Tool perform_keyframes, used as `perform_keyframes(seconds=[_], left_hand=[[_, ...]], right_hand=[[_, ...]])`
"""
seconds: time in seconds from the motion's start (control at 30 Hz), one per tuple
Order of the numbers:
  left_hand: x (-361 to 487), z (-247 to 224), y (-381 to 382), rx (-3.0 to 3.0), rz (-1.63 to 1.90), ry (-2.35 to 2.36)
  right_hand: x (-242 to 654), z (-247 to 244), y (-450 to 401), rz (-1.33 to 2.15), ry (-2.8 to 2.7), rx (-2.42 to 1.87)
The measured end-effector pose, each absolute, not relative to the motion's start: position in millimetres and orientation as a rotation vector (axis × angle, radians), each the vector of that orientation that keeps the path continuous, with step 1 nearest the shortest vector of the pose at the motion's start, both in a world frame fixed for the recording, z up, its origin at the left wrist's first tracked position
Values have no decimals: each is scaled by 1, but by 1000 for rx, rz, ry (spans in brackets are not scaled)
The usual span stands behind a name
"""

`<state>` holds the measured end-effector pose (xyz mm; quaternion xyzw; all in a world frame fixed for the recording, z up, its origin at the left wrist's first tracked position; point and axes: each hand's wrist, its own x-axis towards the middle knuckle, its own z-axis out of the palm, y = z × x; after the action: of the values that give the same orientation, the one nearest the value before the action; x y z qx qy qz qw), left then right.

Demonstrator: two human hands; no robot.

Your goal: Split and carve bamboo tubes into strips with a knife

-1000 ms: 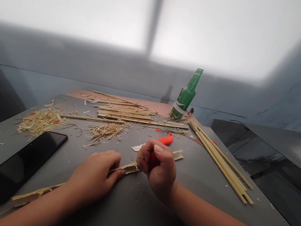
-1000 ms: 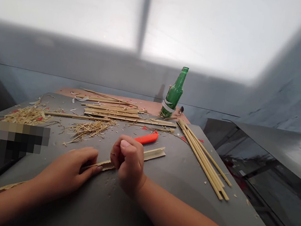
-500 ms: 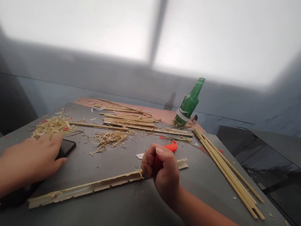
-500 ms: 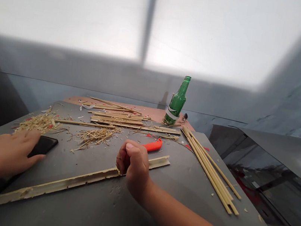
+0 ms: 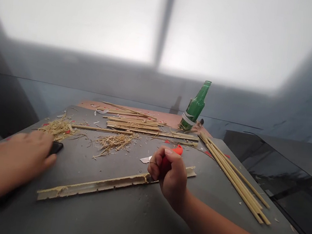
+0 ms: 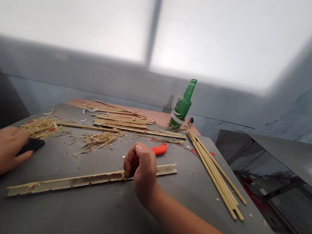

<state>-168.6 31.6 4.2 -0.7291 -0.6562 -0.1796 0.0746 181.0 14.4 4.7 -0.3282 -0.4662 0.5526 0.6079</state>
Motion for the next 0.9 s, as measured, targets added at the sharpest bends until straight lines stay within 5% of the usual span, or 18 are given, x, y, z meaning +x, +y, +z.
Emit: perform_keyframes(seconds=[0.3,0.9], left_hand=[[21,10,5,-2947,-211,-1552],[25,-10,23,-3006,-532,-1972]], right_hand=[[185,1,10,1276,-1124,-684],[186,25,11,1229,-938,-708]])
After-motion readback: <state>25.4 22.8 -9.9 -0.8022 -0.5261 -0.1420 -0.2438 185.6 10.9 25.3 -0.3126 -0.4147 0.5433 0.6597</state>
